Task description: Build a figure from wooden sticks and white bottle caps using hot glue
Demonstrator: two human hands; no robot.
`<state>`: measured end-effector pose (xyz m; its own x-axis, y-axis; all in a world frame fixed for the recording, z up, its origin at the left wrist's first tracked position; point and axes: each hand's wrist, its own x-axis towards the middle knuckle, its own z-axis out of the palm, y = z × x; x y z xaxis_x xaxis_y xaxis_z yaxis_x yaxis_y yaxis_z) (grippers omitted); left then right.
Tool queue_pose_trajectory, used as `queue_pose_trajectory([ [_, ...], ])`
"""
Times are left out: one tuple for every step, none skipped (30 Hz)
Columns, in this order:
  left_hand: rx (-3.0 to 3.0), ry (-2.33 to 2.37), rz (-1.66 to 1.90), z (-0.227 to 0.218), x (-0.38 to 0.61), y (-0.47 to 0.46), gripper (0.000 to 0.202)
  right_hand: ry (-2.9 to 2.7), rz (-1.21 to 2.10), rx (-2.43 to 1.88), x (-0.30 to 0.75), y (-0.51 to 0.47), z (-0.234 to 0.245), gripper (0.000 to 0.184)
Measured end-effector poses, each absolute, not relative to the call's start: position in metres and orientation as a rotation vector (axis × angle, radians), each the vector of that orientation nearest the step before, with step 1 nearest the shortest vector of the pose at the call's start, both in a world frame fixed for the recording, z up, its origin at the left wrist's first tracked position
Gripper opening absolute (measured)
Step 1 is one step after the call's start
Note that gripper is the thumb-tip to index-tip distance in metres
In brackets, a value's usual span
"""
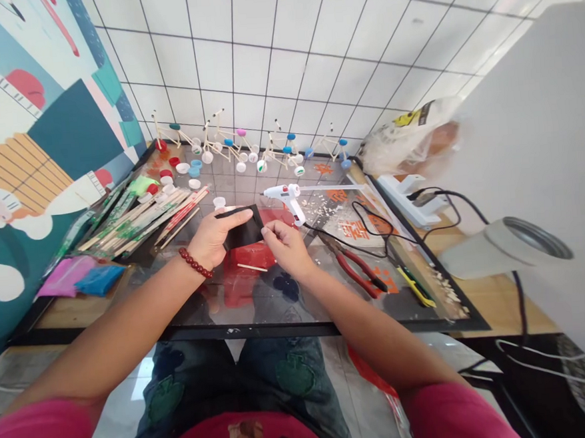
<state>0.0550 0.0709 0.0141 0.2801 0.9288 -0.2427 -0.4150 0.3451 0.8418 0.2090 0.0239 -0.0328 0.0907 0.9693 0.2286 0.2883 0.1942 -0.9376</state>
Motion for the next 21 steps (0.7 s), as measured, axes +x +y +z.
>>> queue_pose_trajectory([
  [0.759,0.865,1.024,0.0139,0.0552,0.0702,0.039,-1.416,0.823,-1.281,0.209,0.0237,-0.0327,0.032],
  [0.762,0.888,1.024,0.0136,0.0554,0.0699,0.038,-1.423,0.837,-1.261,0.2091,0.0236,-0.0327,0.033],
  [0.756,0.902,1.031,0.0133,0.0556,0.07,0.038,-1.425,0.857,-1.243,0.2094,0.0236,-0.0328,0.035],
  [0.746,0.91,1.047,0.0129,0.0557,0.0704,0.037,-1.416,0.882,-1.227,0.21,0.024,-0.0329,0.038],
  [0.737,0.913,1.067,0.0127,0.0556,0.0711,0.036,-1.393,0.911,-1.215,0.2109,0.0245,-0.0332,0.04],
  [0.73,0.911,1.084,0.0125,0.0555,0.0719,0.036,-1.361,0.94,-1.203,0.212,0.0253,-0.0333,0.042],
  [0.727,0.904,1.095,0.0125,0.0553,0.0725,0.036,-1.327,0.965,-1.19,0.2131,0.026,-0.0331,0.044],
  [0.73,0.897,1.097,0.0125,0.0552,0.0729,0.036,-1.299,0.981,-1.174,0.2141,0.0266,-0.0327,0.045],
  [0.734,0.895,1.088,0.0127,0.0551,0.0729,0.037,-1.282,0.985,-1.156,0.2148,0.0269,-0.0319,0.045],
  [0.738,0.896,1.072,0.0129,0.0552,0.0724,0.037,-1.279,0.979,-1.138,0.2153,0.027,-0.0309,0.044],
  [0.742,0.899,1.06,0.013,0.0555,0.0716,0.037,-1.282,0.97,-1.122,0.2153,0.0268,-0.0298,0.043],
  [0.752,0.906,1.048,0.013,0.0558,0.0706,0.037,-1.287,0.964,-1.11,0.215,0.0264,-0.0288,0.041],
  [0.767,0.917,1.039,0.0128,0.0563,0.0695,0.037,-1.289,0.965,-1.101,0.2144,0.026,-0.0281,0.039],
  [0.784,0.929,1.033,0.0124,0.0568,0.0684,0.036,-1.286,0.971,-1.096,0.2137,0.0256,-0.0278,0.038],
  [0.804,0.94,1.031,0.0117,0.0574,0.0675,0.035,-1.279,0.98,-1.097,0.213,0.0255,-0.028,0.038],
  [0.825,0.947,1.032,0.0109,0.0579,0.067,0.035,-1.27,0.985,-1.102,0.2124,0.0255,-0.0285,0.038],
  [0.842,0.948,1.035,0.0099,0.0584,0.0667,0.034,-1.262,0.987,-1.111,0.212,0.0256,-0.0293,0.038],
  [0.852,0.943,1.038,0.0091,0.0588,0.0667,0.033,-1.255,0.984,-1.118,0.2119,0.0259,-0.0301,0.038],
  [0.859,0.936,1.039,0.0084,0.0592,0.0668,0.033,-1.252,0.982,-1.124,0.2119,0.0262,-0.0308,0.038],
  [0.863,0.929,1.034,0.0079,0.0595,0.0671,0.032,-1.253,0.982,-1.125,0.2122,0.0264,-0.0312,0.037],
  [0.865,0.925,1.025,0.0078,0.0598,0.0674,0.032,-1.258,0.984,-1.124,0.2125,0.0265,-0.0312,0.037],
])
